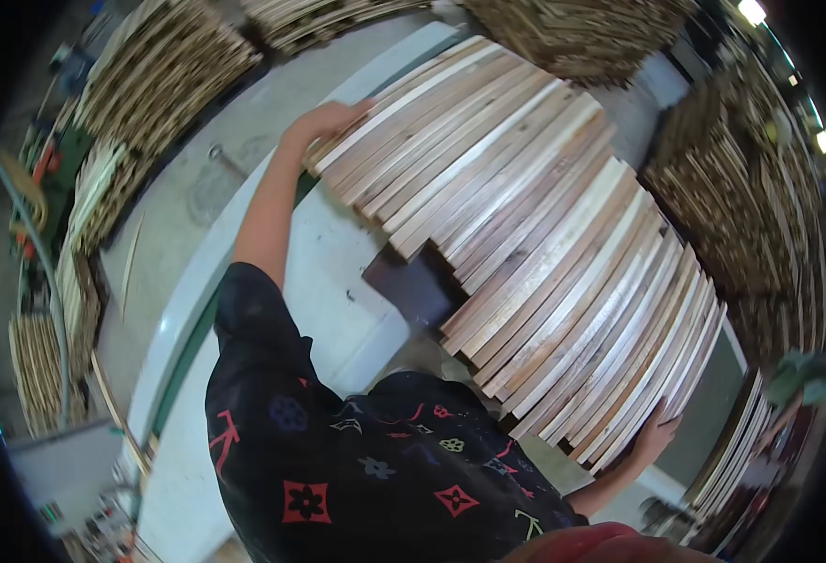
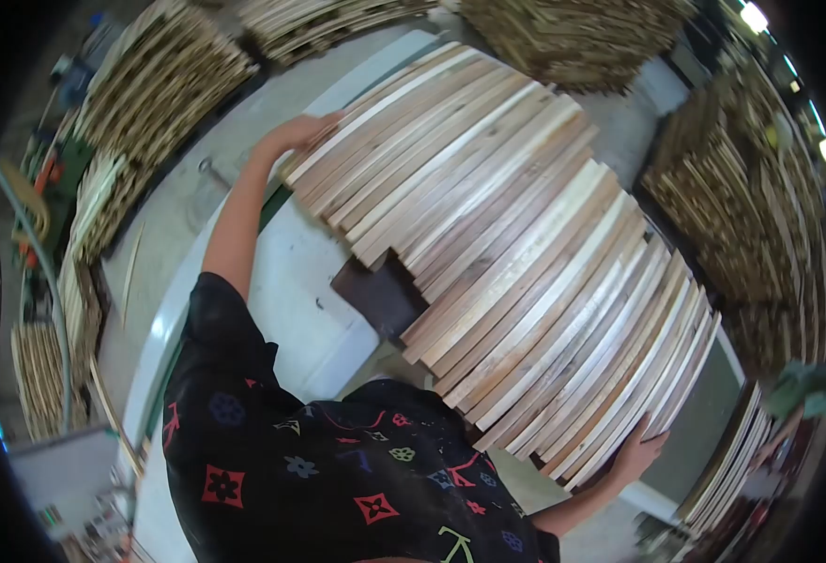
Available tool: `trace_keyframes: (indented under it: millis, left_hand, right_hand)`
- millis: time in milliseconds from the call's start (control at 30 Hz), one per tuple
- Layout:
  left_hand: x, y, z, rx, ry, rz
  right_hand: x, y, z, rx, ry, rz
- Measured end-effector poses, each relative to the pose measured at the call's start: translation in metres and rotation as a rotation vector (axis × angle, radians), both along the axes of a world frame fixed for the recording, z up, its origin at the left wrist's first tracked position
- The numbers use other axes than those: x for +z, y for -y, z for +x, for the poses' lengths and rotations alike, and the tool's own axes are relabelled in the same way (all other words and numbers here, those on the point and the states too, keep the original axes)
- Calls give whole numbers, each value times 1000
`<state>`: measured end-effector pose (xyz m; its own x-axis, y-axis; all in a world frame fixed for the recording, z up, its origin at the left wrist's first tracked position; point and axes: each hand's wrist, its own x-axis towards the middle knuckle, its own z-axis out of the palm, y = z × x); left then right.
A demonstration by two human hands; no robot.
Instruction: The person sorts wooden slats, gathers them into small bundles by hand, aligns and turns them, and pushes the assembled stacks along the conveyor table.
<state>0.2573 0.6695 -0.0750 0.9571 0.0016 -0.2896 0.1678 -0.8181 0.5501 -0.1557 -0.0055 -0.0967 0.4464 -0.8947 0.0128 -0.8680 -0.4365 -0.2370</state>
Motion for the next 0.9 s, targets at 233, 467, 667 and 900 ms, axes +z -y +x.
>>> trace_keyframes:
  millis: [233,467,667,900]
  left_hand:
    - [-31,10,15,146,-20,100]
    - [-27,8,-44,300,-3,95]
    - [-26,-8,-64,311,-61,70]
    - [-19,-6,-62,211,-195,-125]
  right_hand:
    - [-18,21,-7,99,71,-74]
    - [0,23,7,208,67,-235]
    - [7,35,28,263,81,-222]
    - [4,35,25,216,86,-92]
